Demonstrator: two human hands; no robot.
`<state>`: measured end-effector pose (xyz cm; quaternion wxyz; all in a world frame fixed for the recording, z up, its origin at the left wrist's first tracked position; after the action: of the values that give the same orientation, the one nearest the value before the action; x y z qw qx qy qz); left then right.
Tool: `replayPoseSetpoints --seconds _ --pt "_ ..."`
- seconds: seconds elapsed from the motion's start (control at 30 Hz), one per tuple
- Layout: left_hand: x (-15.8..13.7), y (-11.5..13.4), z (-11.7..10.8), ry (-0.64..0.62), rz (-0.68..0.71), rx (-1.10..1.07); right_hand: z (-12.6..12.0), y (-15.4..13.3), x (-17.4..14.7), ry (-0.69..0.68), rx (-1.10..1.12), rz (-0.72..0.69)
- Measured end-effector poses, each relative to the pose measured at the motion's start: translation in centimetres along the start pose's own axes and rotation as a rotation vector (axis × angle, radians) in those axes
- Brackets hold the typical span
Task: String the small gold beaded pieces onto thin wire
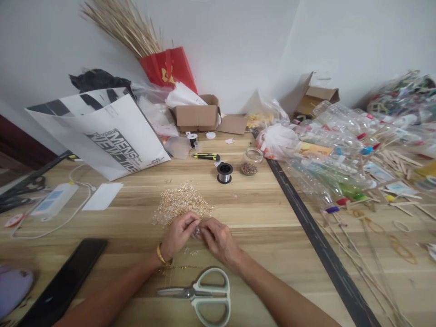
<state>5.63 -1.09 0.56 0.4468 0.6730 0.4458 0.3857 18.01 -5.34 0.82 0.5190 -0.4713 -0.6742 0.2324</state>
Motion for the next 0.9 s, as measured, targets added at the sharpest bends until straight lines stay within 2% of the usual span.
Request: replayPoseSetpoints --seconds 0.17,0.5,0.63,0.8,0.9 --pt "-0.2 0.3 0.1 -0.003 0.021 0.024 -0.1 0.5 0.1 -0.004 0.044 0.153" --pt "-0.7 0.9 0.5 -0.013 0.045 0.011 0.2 1.7 0.2 -0.050 0.237 0.359" --pt "-0.6 0.8 0.5 -0.018 0.054 0.009 0.3 1.9 0.2 -0.067 0.289 0.380" --pt "-0.4 0.4 0.5 -0.036 -0.043 -0.104 0.1 1.9 0.4 -0.052 0.297 0.378" --pt "-0.3 0.3 0.4 -0.027 -0.056 -0.124 0.0 1.8 0.4 -0.048 0.305 0.380"
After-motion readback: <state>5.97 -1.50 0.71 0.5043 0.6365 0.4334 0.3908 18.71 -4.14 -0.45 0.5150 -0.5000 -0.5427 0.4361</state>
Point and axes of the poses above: each hand's wrist, its own x-axis towards the middle knuckle, its own z-axis out of the palm, y = z × x, the point moved 5 cm from there along x, towards the middle knuckle, and after that the axes turned 11 degrees about y, right-handed, at the moved point
